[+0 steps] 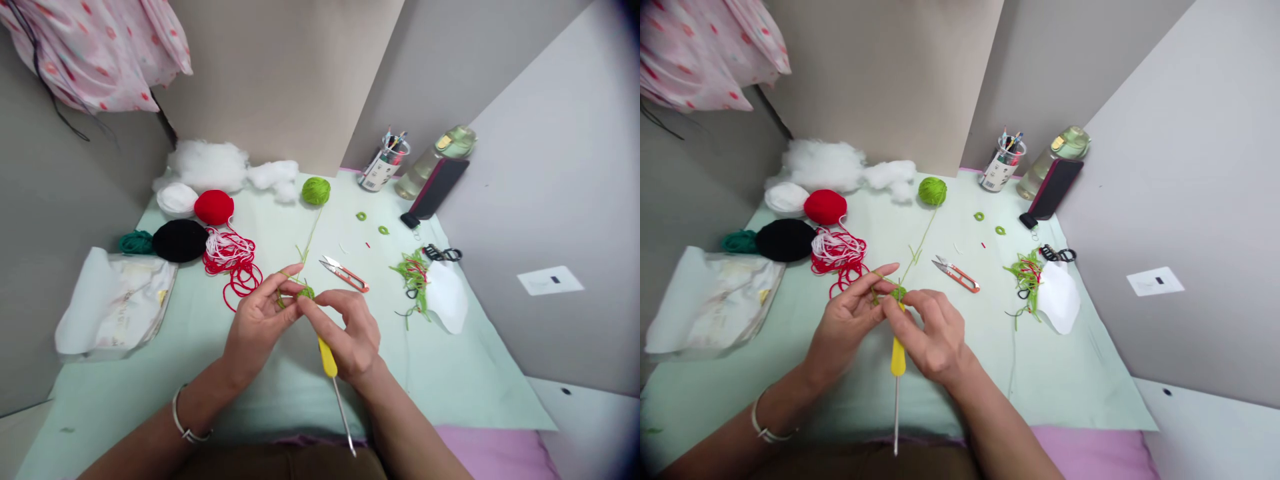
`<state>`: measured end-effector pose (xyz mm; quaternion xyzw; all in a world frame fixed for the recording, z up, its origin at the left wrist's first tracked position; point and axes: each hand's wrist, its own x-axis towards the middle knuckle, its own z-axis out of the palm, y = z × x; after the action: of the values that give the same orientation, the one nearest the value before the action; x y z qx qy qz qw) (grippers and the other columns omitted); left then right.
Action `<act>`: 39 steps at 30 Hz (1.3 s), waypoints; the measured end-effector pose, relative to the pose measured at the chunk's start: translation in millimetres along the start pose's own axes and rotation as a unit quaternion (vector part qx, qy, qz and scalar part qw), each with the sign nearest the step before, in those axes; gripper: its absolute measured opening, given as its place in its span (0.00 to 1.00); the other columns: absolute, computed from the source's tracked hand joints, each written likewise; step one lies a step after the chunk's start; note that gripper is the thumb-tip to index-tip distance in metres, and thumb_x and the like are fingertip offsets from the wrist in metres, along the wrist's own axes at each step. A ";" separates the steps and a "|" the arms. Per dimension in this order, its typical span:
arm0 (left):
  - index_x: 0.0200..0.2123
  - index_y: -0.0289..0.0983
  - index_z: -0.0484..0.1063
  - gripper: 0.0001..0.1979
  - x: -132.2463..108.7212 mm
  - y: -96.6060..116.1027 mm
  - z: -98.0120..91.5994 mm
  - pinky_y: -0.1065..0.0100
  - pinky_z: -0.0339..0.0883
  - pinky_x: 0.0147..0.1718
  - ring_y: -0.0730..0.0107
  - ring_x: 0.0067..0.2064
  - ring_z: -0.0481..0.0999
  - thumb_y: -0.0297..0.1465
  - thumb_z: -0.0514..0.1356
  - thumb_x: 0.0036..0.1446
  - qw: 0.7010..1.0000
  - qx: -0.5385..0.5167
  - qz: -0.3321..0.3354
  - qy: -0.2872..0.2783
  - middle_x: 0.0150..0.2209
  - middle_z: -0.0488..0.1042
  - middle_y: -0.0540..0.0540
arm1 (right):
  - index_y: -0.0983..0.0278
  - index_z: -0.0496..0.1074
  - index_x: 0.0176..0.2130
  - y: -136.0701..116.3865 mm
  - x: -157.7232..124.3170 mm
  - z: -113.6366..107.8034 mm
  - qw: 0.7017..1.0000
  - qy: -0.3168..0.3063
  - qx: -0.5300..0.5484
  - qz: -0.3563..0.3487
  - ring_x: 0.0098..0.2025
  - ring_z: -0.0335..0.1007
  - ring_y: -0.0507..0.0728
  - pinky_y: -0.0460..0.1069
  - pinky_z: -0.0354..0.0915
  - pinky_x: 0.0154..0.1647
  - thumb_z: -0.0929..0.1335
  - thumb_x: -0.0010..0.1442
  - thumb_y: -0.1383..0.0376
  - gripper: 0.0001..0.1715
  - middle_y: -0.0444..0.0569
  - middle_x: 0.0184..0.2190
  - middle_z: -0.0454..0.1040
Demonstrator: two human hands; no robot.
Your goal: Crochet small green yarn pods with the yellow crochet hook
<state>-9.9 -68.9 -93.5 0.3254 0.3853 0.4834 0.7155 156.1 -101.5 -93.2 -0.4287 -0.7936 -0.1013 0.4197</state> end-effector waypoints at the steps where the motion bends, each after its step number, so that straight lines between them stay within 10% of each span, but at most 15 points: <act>1: 0.51 0.47 0.85 0.24 -0.7 -0.3 -0.1 0.72 0.73 0.43 0.73 0.40 0.78 0.31 0.80 0.49 1.000 -0.015 -0.015 -0.012 0.39 0.77 0.52 | 0.61 0.80 0.56 -2.3 -1.4 -0.9 1.000 -0.003 -0.005 0.001 0.44 0.81 0.59 0.53 0.81 0.45 0.68 0.69 0.76 0.20 0.53 0.41 0.82; 7: 0.56 0.44 0.84 0.27 -2.2 1.7 -2.9 0.70 0.69 0.46 0.69 0.43 0.74 0.35 0.78 0.52 0.983 -0.091 -0.124 -0.097 0.40 0.77 0.47 | 0.51 0.77 0.62 -5.7 -6.5 5.7 0.989 0.061 0.121 0.056 0.44 0.82 0.58 0.53 0.80 0.40 0.70 0.68 0.76 0.29 0.49 0.42 0.82; 16: 0.55 0.45 0.85 0.25 2.3 10.5 -5.7 0.68 0.66 0.46 0.70 0.41 0.71 0.32 0.75 0.51 0.990 -0.065 -0.100 -0.070 0.40 0.74 0.49 | 0.53 0.83 0.52 -0.8 5.8 5.3 0.898 0.084 0.367 0.225 0.41 0.85 0.60 0.56 0.82 0.39 0.70 0.71 0.70 0.16 0.49 0.42 0.87; 25: 0.52 0.45 0.86 0.22 2.5 8.5 -10.9 0.66 0.68 0.46 0.67 0.42 0.75 0.33 0.75 0.51 0.994 -0.022 -0.065 -0.086 0.39 0.78 0.49 | 0.59 0.85 0.38 8.4 15.9 3.7 0.675 0.037 0.597 0.432 0.25 0.78 0.53 0.48 0.76 0.27 0.76 0.66 0.56 0.10 0.46 0.29 0.82; 36: 0.59 0.43 0.81 0.23 -2.3 3.0 -1.1 0.60 0.69 0.58 0.59 0.51 0.82 0.35 0.72 0.61 0.995 -0.023 -0.070 -0.070 0.46 0.86 0.45 | 0.52 0.83 0.52 -3.1 -1.5 14.2 0.967 0.067 0.169 0.178 0.39 0.79 0.57 0.53 0.78 0.37 0.71 0.70 0.70 0.17 0.50 0.41 0.80; 39: 0.56 0.43 0.84 0.20 -3.3 3.5 2.2 0.64 0.70 0.55 0.63 0.49 0.82 0.37 0.73 0.60 0.987 -0.078 -0.106 -0.091 0.45 0.86 0.45 | 0.49 0.80 0.58 -7.7 -6.6 16.1 0.986 0.094 0.093 0.099 0.43 0.80 0.59 0.55 0.79 0.40 0.72 0.67 0.74 0.26 0.50 0.44 0.81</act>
<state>-10.2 -71.1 -88.7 0.2688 0.3119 0.4013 0.8182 142.7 -101.8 -106.7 -0.4530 -0.7103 -0.0248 0.5382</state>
